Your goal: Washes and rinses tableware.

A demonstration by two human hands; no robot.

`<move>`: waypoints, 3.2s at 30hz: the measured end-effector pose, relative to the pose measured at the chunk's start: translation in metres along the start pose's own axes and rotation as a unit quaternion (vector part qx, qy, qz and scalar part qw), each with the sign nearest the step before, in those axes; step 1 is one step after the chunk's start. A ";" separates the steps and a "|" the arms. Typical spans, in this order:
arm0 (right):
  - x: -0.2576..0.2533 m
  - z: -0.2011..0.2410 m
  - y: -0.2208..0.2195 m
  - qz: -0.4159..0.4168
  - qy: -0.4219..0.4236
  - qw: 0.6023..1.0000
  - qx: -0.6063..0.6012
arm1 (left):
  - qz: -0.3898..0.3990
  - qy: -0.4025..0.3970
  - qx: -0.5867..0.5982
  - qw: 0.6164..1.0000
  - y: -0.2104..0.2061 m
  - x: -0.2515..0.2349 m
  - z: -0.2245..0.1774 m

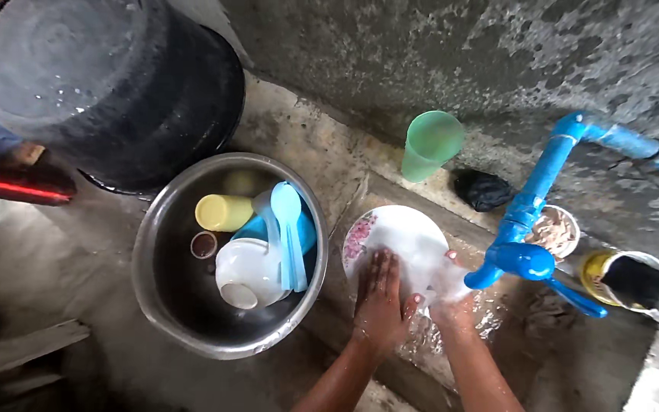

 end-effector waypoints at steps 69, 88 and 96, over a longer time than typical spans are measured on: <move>0.020 0.025 0.051 -0.079 0.032 0.994 0.068 | -0.060 0.164 0.249 0.953 0.023 -0.028 0.045; 0.030 0.051 0.034 -0.013 0.154 0.971 0.180 | 0.117 0.196 0.129 0.965 0.028 -0.041 0.038; 0.026 0.051 0.033 -0.012 0.140 0.975 0.172 | 0.099 0.183 0.175 0.962 0.030 -0.038 0.043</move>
Point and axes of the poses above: each hand's wrist, its own x-axis away from the middle knuckle, its own y-axis out of the back of the hand, z = x × y, the point moved 3 cm from there along -x, towards the middle knuckle
